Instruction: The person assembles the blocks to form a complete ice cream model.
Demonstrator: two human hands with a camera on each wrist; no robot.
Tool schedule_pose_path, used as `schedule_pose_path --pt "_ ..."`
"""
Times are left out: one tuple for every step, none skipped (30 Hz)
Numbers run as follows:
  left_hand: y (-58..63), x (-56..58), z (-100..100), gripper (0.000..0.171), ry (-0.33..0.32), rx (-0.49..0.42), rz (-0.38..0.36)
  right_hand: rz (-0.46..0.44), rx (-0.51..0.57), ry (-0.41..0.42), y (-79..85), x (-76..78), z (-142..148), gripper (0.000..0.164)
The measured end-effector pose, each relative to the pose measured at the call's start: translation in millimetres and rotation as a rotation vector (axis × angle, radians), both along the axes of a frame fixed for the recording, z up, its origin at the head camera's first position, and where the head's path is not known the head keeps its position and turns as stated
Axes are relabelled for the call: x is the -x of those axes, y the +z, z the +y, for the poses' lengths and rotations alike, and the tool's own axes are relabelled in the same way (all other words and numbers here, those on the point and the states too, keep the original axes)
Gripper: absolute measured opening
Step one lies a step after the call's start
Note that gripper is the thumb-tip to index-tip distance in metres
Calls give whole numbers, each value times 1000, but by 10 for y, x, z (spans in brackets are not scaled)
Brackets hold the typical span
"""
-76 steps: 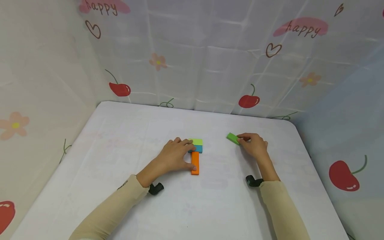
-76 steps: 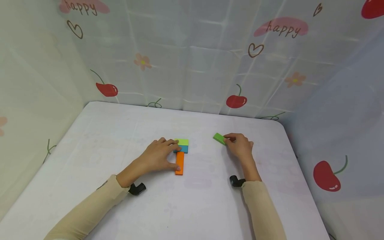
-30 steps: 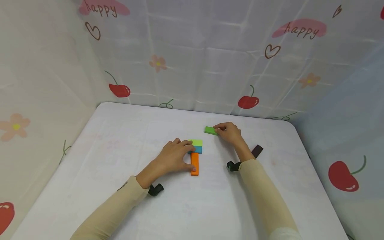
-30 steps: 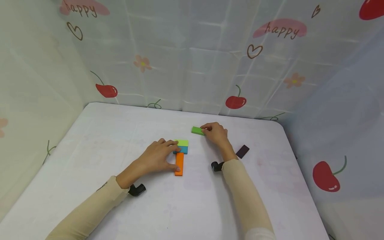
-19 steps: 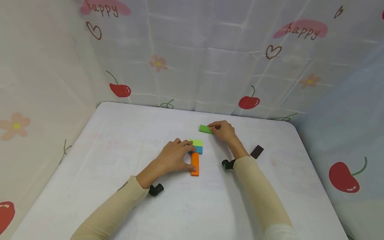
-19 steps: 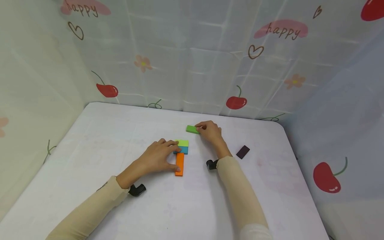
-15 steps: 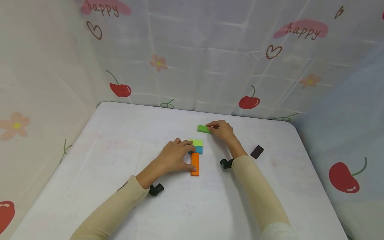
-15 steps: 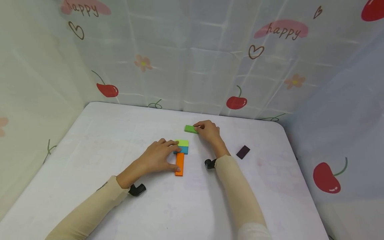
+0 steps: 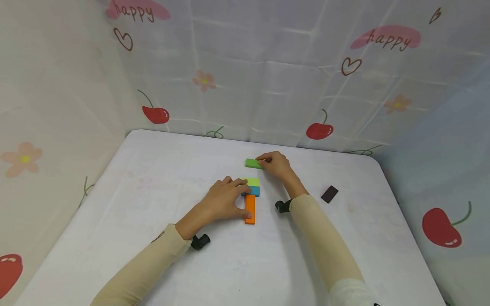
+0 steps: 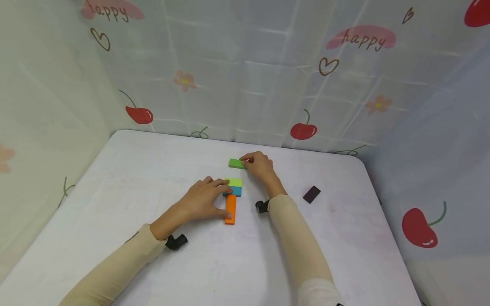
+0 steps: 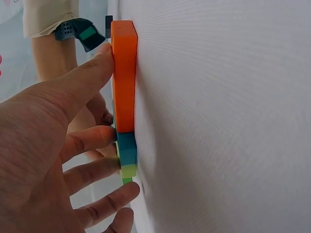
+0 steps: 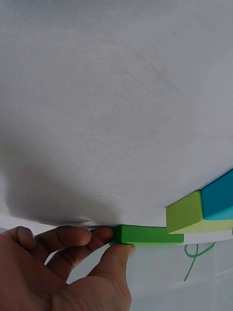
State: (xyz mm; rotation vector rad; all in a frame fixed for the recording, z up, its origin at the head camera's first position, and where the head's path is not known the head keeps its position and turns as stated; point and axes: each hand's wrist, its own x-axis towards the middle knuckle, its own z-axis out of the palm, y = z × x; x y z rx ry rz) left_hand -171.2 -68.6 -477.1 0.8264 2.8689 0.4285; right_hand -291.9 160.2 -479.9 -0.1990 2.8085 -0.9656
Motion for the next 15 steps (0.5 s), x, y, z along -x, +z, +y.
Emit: schedule_pose_path --pt "-2 2 1 71 0 -1 -1 -1 -1 3 -2 5 -7 29" --pt "-5 5 1 71 -1 2 -2 -2 -2 6 -4 10 -16 29" --pt "-7 9 1 72 -2 6 -2 -2 -6 9 -4 15 -25 30" --pt "-8 11 -1 72 -3 4 -3 -1 -5 11 -4 21 -34 29" --pt "-6 13 -2 72 -4 2 -3 -1 -6 12 -1 25 -44 29" --pt "-3 15 -3 72 -3 2 -1 1 -6 15 6 29 -53 29" --pt "-4 13 -6 72 -1 2 -1 1 -1 18 11 27 -65 29" --pt "-3 16 -7 73 0 5 1 -1 -1 18 19 29 -73 29" --pt "-1 18 -8 73 1 4 2 -1 -2 18 28 30 -79 29" --pt "2 18 -8 73 1 2 2 -4 -4 17 33 31 -83 29" --pt "2 20 -7 73 2 3 2 -6 -9 17 36 31 -87 29" --pt "2 21 -6 73 2 4 0 -9 -11 17 39 30 -89 29" --pt "1 22 -5 74 1 4 -2 -12 -16 18 38 29 -89 29" --pt "-2 22 -3 74 -1 4 -3 -14 -20 17 34 27 -88 29" --pt "-5 23 -1 74 -2 0 -5 -16 -22 15 28 24 -85 29"
